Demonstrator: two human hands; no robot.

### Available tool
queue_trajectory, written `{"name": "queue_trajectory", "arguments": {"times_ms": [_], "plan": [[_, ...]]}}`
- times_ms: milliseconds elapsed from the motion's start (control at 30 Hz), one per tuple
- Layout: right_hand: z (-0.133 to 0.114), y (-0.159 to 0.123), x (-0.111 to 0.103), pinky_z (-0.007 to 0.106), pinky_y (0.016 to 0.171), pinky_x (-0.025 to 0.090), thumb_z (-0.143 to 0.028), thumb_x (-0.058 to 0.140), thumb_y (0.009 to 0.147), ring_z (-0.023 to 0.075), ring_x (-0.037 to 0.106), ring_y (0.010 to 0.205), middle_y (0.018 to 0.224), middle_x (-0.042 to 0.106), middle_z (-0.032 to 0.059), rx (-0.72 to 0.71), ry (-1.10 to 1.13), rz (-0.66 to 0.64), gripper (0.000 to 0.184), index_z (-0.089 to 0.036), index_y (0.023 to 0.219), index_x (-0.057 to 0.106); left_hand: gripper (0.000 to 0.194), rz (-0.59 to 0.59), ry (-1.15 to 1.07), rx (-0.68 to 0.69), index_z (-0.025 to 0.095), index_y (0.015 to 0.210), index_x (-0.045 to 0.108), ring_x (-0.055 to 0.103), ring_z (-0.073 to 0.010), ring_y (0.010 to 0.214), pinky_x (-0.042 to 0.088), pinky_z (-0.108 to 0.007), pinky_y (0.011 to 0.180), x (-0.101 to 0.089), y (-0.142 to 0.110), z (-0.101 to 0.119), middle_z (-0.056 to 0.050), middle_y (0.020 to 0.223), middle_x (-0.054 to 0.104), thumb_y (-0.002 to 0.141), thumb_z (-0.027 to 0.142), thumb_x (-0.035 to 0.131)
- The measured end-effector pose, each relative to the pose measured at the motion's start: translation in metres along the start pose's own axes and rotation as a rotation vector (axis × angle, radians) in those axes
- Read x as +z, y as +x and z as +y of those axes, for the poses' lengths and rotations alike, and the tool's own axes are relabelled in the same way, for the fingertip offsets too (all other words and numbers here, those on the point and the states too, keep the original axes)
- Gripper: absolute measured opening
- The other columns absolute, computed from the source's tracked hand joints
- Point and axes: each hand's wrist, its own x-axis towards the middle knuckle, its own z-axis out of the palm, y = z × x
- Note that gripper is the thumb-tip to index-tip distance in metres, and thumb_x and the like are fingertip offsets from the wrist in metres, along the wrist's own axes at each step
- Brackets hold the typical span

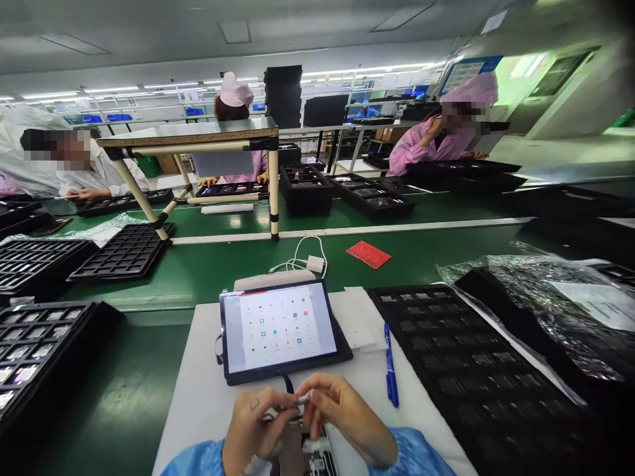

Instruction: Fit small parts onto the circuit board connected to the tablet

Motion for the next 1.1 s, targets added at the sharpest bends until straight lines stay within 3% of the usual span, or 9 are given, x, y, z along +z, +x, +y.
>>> {"name": "queue_trajectory", "arguments": {"times_ms": [133,233,333,467,600,800,933,1100], "plan": [[0.007,-0.013,0.004,0.022,0.052,0.042,-0.056,0.083,0.057,0.0112,0.058,0.052,0.058,0.06,-0.0034,-0.049,0.014,0.129,0.049,-0.016,0.069,0.059,0.022,-0.172,0.047,0.258,0.019,0.078,0.06,0.071,-0.0159,0.071,0.051,-0.021,0.066,0.001,0.001,0.005,-0.008,0.088,0.076,0.096,0.02,0.047],[0.01,-0.026,-0.003,0.022,0.052,0.04,-0.056,0.085,0.054,0.011,0.053,0.052,0.054,0.056,-0.0046,-0.094,-0.035,0.207,0.049,-0.017,0.065,0.058,0.021,-0.153,0.187,0.393,0.019,0.102,0.06,0.069,-0.0185,0.083,0.052,-0.025,0.076,0.005,0.001,0.007,-0.01,0.097,0.073,0.099,0.032,0.044],[0.013,-0.036,-0.016,0.026,0.055,0.045,-0.06,0.081,0.057,0.0146,0.058,0.055,0.057,0.061,-0.0009,-0.136,-0.179,0.37,0.048,-0.017,0.064,0.061,0.028,-0.126,0.3,0.369,0.017,0.11,0.058,0.066,-0.0204,0.082,0.052,-0.028,0.072,0.007,0.0,0.006,-0.012,0.094,0.071,0.097,0.038,0.045],[0.024,-0.039,-0.027,0.03,0.055,0.05,-0.065,0.075,0.061,0.0194,0.062,0.058,0.06,0.066,0.004,-0.207,-0.393,0.53,0.049,-0.017,0.065,0.066,0.038,-0.406,0.329,0.336,0.02,0.091,0.066,0.059,-0.0177,0.06,0.042,-0.028,0.054,0.008,-0.002,0.002,-0.005,0.072,0.066,0.1,0.039,0.034],[0.033,-0.038,-0.027,0.028,0.051,0.048,-0.056,0.075,0.066,0.0189,0.062,0.055,0.059,0.067,0.0048,-0.205,-0.454,0.533,0.04,-0.016,0.064,0.069,0.046,-0.539,0.388,0.325,0.019,0.09,0.067,0.06,-0.0191,0.063,0.041,-0.03,0.057,0.01,-0.004,-0.005,-0.005,0.076,0.067,0.099,0.044,0.03],[0.032,-0.038,-0.03,0.026,0.048,0.046,-0.041,0.073,0.067,0.0164,0.059,0.049,0.053,0.065,0.0019,-0.177,-0.518,0.476,0.024,-0.017,0.063,0.07,0.01,-0.607,0.434,0.273,0.019,0.094,0.067,0.061,-0.0191,0.069,0.043,-0.028,0.061,0.009,-0.005,-0.01,-0.003,0.083,0.066,0.088,0.022,0.06],[0.032,-0.037,-0.033,0.026,0.05,0.047,-0.037,0.068,0.069,0.0177,0.062,0.053,0.056,0.067,0.0034,-0.162,-0.554,0.465,0.021,-0.017,0.064,0.07,0.022,-0.628,0.419,0.228,0.021,0.099,0.067,0.062,-0.0193,0.072,0.046,-0.027,0.063,0.008,-0.005,-0.009,-0.002,0.086,0.066,0.079,0.012,0.07],[0.029,-0.037,-0.032,0.027,0.053,0.048,-0.033,0.062,0.068,0.0194,0.063,0.056,0.06,0.069,0.0054,-0.146,-0.599,0.456,0.019,-0.016,0.065,0.07,0.025,-0.629,0.415,0.207,0.021,0.099,0.067,0.06,-0.0196,0.072,0.046,-0.028,0.063,0.009,-0.007,-0.012,-0.003,0.085,0.064,0.078,0.009,0.068]]}}
